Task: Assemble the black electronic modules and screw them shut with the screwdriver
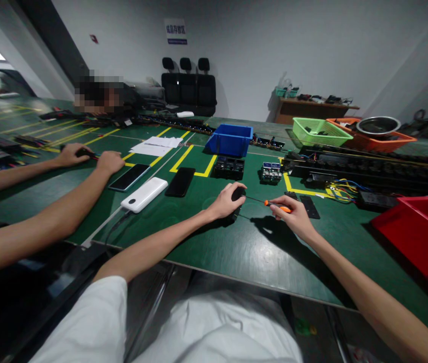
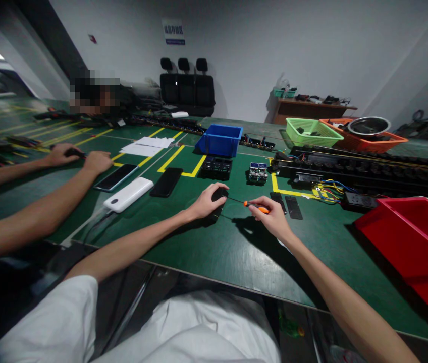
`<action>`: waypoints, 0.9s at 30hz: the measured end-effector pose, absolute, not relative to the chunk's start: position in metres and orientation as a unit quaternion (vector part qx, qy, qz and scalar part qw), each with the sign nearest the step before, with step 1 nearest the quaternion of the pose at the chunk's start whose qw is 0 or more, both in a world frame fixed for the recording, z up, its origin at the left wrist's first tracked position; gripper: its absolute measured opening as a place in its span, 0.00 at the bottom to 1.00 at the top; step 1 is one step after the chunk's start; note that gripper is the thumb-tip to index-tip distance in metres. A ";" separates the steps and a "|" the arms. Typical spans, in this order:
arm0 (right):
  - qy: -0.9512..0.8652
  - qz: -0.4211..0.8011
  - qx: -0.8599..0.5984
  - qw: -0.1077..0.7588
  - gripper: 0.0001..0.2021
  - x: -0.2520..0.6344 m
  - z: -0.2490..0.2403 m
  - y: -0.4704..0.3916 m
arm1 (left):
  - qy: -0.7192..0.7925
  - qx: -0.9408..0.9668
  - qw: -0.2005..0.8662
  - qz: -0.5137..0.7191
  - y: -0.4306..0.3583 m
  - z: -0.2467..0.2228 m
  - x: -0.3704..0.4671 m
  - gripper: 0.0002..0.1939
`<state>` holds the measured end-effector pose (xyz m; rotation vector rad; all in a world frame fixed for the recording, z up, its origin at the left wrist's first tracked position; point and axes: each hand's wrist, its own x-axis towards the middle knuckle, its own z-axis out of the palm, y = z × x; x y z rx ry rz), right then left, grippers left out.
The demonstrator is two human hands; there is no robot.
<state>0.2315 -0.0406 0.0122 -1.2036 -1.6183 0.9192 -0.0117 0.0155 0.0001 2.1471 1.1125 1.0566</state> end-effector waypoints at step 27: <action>-0.666 0.363 -0.478 0.442 0.15 0.232 0.009 -0.040 | 0.398 0.790 0.245 0.398 0.019 -0.004 -0.012 0.14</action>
